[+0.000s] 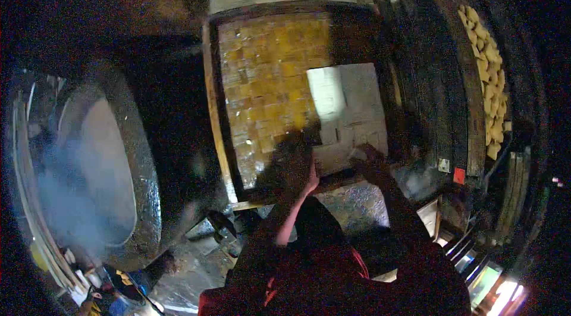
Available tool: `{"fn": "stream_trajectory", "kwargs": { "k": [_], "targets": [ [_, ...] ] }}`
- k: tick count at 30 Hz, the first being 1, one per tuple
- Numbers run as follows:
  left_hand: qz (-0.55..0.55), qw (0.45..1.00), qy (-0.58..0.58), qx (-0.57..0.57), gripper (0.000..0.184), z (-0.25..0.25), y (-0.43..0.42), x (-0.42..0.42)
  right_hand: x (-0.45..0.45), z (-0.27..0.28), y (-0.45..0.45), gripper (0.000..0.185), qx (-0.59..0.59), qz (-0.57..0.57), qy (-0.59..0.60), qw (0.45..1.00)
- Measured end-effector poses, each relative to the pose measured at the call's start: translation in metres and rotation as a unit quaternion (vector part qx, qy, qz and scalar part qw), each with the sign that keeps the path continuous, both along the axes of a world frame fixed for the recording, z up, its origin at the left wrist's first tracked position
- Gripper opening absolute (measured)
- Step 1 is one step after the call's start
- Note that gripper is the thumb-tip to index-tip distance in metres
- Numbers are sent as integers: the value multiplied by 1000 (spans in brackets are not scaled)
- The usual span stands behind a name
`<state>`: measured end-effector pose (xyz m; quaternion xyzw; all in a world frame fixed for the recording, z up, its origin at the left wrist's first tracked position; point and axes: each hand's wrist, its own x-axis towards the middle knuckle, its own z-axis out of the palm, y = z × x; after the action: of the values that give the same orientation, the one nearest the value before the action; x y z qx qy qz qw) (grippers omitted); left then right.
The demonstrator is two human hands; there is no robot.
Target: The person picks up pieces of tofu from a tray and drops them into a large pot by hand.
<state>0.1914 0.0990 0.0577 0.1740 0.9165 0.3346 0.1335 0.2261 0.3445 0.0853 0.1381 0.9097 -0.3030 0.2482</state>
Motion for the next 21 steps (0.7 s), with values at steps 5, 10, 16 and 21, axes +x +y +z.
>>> {"fn": "stream_trajectory", "kwargs": {
  "k": [5, 10, 16, 21],
  "targets": [
    [32, 997, -62, 27, 69, 29, 14, 17, 67, -83, 20, 53, 116, 64, 147, 980],
    [64, 996, 57, 12, 63, -57, 22, 54, 41, -63, -9, 57, -42, -19, 42, 998],
    [93, 994, 63, -17, 39, -48, 24, 56, -20, -65, -40, 64, -326, 43, 109, 938],
    [94, 995, 31, -18, 38, -48, 26, 64, -53, -45, -66, 63, -57, 339, -1, 939]
  ]
}}
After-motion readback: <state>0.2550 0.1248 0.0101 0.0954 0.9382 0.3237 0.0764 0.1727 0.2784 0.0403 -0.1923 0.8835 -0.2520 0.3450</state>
